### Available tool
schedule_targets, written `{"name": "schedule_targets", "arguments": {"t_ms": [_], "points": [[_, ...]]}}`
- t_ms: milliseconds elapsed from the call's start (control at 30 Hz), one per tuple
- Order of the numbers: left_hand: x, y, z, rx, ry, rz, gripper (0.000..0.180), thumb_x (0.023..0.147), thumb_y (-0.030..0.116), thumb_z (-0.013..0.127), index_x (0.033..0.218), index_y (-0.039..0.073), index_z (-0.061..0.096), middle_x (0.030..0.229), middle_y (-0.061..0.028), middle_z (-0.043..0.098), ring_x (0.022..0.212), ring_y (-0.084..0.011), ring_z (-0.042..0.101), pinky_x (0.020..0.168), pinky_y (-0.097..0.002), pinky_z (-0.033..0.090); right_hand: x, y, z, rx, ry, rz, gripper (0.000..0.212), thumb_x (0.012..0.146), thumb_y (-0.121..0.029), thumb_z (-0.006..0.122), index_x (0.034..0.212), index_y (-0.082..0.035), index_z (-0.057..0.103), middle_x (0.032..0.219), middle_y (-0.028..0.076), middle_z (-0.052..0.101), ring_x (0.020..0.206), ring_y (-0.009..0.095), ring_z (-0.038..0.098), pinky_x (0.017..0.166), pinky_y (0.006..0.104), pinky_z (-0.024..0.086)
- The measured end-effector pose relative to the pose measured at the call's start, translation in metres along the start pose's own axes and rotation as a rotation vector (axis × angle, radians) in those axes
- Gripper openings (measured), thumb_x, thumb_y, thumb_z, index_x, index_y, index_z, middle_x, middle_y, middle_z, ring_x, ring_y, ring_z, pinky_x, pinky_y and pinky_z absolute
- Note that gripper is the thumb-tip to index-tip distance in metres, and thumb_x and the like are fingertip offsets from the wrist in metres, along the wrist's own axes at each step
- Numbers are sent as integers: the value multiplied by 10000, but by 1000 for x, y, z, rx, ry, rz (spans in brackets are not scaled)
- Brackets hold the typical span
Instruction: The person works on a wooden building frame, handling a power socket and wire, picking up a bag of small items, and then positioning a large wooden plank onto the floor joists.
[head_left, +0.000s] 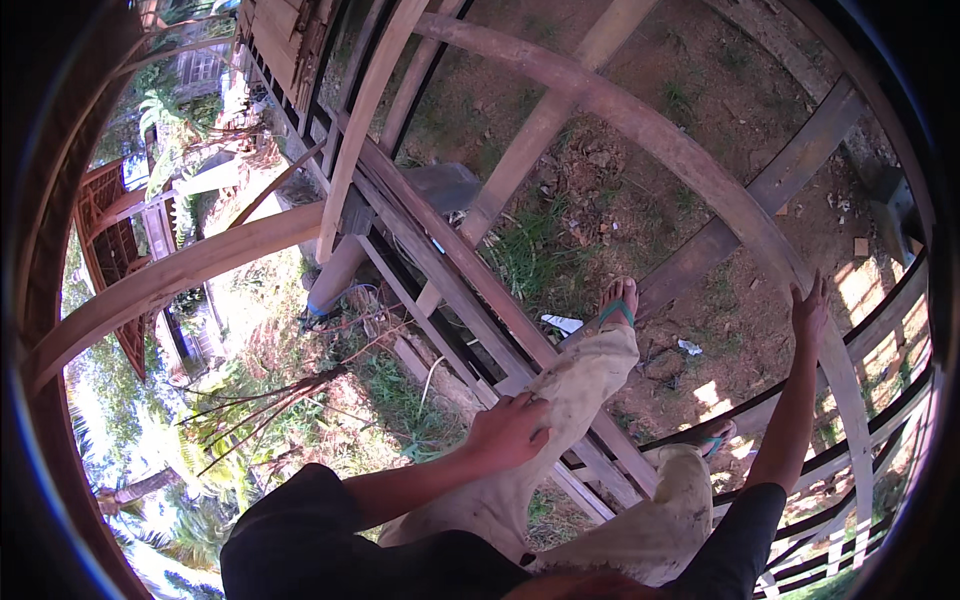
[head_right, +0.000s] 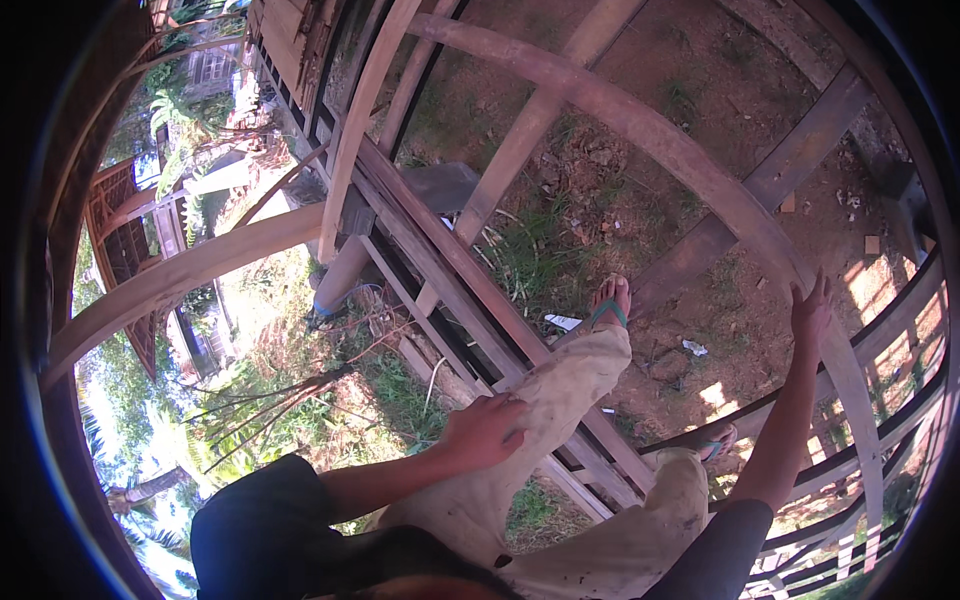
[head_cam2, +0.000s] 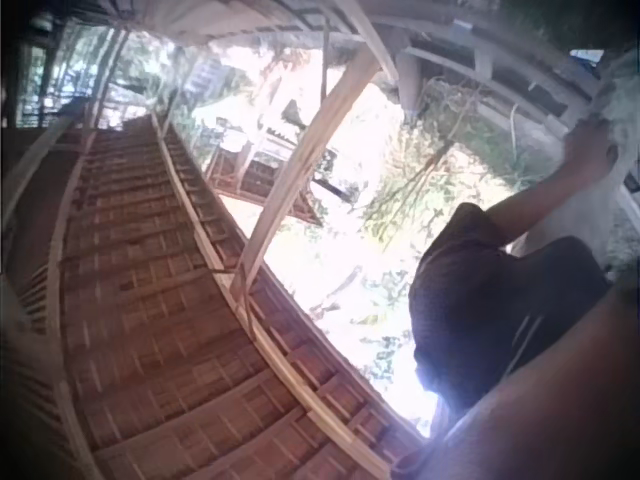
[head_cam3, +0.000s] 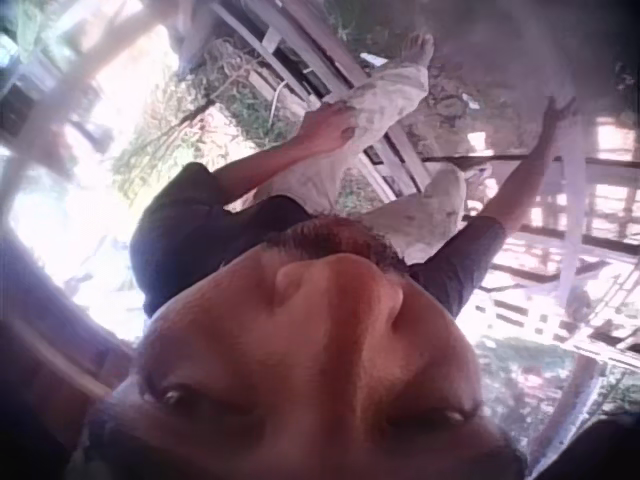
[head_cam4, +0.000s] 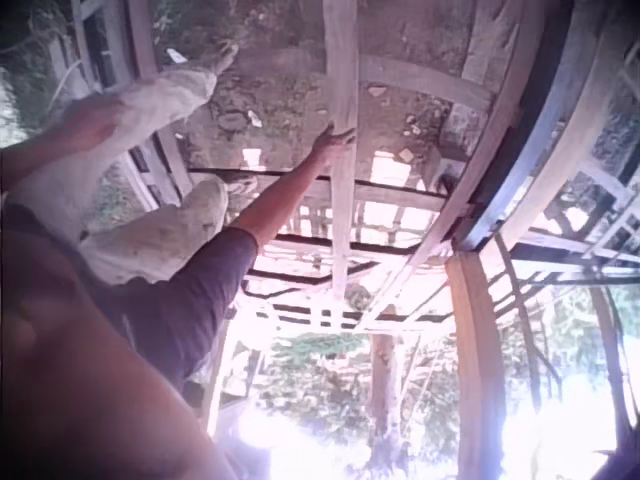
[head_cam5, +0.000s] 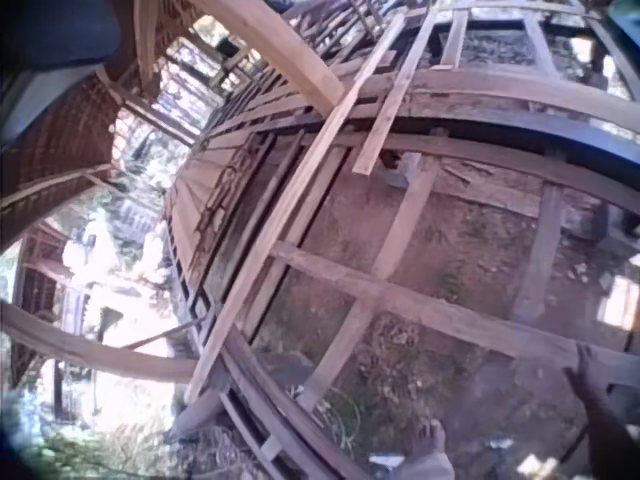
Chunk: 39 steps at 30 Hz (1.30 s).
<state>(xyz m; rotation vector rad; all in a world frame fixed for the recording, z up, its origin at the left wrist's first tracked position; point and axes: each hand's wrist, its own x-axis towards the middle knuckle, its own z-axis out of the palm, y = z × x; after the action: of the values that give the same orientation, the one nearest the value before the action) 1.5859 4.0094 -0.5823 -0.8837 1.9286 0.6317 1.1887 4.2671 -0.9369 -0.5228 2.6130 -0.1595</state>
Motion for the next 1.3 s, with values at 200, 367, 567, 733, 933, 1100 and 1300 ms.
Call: {"name": "schedule_targets", "arguments": {"t_ms": [200, 367, 567, 733, 933, 1100, 1300], "points": [[-4, -12, 1, -44, 142, -37, 410, 842, 357, 604, 1192, 146, 567, 1211, -135, 559, 1081, -327, 564, 825, -474, 510, 52, -16, 20, -212, -409, -26, 695, 818, -389, 667, 1384, -81, 408, 1373, 245, 444, 1230, 420, 459, 976, 481, 413], [-9, -1, 11, -13, 102, 0, 404, 842, 351, 605, 1175, 125, 569, 1202, -141, 560, 1084, -318, 563, 809, -471, 514, 45, 83, 67, -4, -226, -228, 560, 808, -357, 674, 1248, -42, 529, 1193, 272, 556, 1098, 424, 547, 885, 476, 455], [-41, 20, 48, 4, 172, -25, 392, 829, 331, 600, 1147, 104, 569, 1174, -121, 564, 1081, -302, 559, 784, -467, 525, -14, 4, 11, -54, -281, -211, 417, 838, -360, 651, 1102, -52, 553, 1090, 200, 624, 979, 408, 606, 781, 518, 473], [-63, 41, 94, -107, 75, -75, 388, 833, 337, 600, 1147, 111, 570, 1241, -124, 532, 1130, -308, 526, 819, -494, 506, -64, -4, 14, -70, -241, -275, 360, 825, -337, 662, 1065, -84, 572, 1092, 182, 618, 998, 399, 600, 798, 508, 471], [-120, 80, 161, 92, 283, -97, 364, 826, 316, 600, 1126, 112, 575, 1240, -98, 515, 1134, -301, 506, 829, -492, 500, -95, -7, 15, -91, -172, -235, 340, 846, -300, 633, 1117, -101, 583, 1133, 170, 598, 984, 400, 611, 767, 503, 501], [-158, 44, 178, -34, 328, -176, 366, 826, 315, 598, 1122, 102, 574, 1132, -81, 575, 1102, -289, 534, 781, -493, 514, -96, 21, 52, -56, -71, -215, 376, 883, -321, 578, 1205, -128, 569, 1100, 184, 617, 984, 405, 607, 802, 501, 492], [-159, -25, 260, 61, 130, -242, 388, 818, 339, 600, 1125, 104, 573, 1093, -92, 608, 1047, -291, 575, 707, -486, 536, -102, 15, 45, -200, -177, -195, 420, 913, -297, 528, 1289, -111, 517, 1153, 217, 606, 1047, 409, 586, 851, 505, 474]]}}
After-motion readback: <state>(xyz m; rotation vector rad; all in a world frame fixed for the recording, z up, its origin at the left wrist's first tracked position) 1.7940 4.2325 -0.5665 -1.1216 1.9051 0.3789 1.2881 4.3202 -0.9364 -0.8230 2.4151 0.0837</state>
